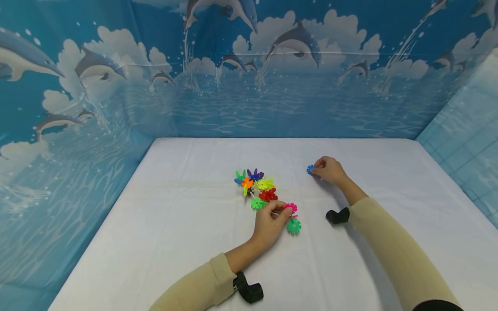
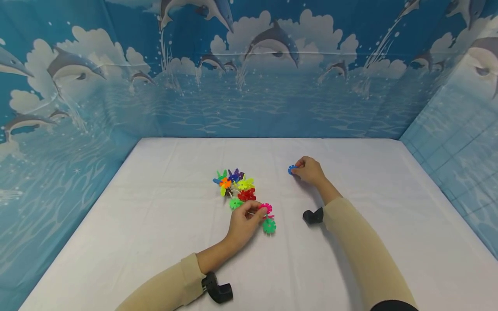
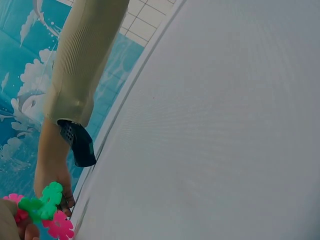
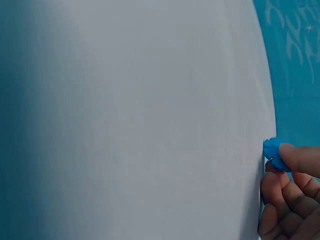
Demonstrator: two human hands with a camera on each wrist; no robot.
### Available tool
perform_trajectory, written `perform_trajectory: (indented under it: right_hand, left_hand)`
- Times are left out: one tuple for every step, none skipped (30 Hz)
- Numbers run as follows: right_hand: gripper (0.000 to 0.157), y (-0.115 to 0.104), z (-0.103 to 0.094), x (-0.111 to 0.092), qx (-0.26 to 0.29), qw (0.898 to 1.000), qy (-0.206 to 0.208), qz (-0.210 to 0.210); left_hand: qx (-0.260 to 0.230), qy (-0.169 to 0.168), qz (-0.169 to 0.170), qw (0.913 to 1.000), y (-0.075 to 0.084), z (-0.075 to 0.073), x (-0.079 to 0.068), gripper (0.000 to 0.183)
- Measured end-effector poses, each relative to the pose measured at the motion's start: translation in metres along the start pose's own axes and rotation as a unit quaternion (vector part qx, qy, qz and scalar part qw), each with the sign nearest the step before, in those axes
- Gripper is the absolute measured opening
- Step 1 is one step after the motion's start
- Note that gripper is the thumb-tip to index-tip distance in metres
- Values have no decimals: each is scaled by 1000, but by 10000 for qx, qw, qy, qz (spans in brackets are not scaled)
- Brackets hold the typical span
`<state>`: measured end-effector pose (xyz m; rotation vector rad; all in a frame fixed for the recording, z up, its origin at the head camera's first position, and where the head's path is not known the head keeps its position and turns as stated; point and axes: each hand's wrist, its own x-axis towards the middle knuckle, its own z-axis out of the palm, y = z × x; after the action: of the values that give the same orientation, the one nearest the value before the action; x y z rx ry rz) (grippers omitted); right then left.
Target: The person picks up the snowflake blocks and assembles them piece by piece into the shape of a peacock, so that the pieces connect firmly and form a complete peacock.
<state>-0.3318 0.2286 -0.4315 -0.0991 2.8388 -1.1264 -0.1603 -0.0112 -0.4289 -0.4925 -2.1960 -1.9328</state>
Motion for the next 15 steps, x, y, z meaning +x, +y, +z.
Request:
perform_trajectory:
  right_hand:
    - [27,0,1,-2,56,10000,11,0]
    - [27,0,2,-5,111,9999,24,-12]
    - [27,-1,3,-8,195,9998,23,-32]
    - [27,-2,4,-12,287,9996,16,-58]
    - [26,-3,5,-15,398,9992,1,-80]
    - [26,-4,6,-19,508,9987,-25,-91]
    - [26,-5,6,-23,582,9982,-47,-104]
    - [26,-7,7,-26,648,9978,-78,-119]
    - [27,-8,8,-30,706,9973,-118,-133]
    - [28,-10,9,-34,759,9969,-156,-139]
    - [28,-11,10,-38,805,9964,-194,-153]
    - [29,-12,11,-42,857,9959,-225,-156]
    - [29,-14,12,-46,935,9951,-252,-185]
    - [30,-15,13,-50,1043,9939,-279,-206]
    - [30,-18,14,-55,1177,9923,-313,-230]
  left_hand:
    - [-4,9,5,10000,0,0,0,12]
    - [-16,13,12,10000,-1,0,0,12]
    - [-23,22,20,10000,-2,0,0,12]
    - [-39,21,26,10000,-2,0,0,12]
    - [-52,17,32,10000,-2,0,0,12]
    - [-52,22,48,10000,-2,0,0,12]
    - [-45,30,46,10000,-1,0,0,13]
    - [-46,45,56,10000,-1,0,0,13]
    - [-40,64,64,10000,0,0,0,13]
    - [-41,84,63,9999,0,0,0,13]
    - [-36,108,65,9999,0,0,0,13]
    - [-35,129,65,9999,0,1,1,13]
    - [-47,155,73,9998,0,1,1,13]
    - [-59,180,78,9998,-1,1,1,13]
    - [-89,203,88,9997,-2,1,1,13]
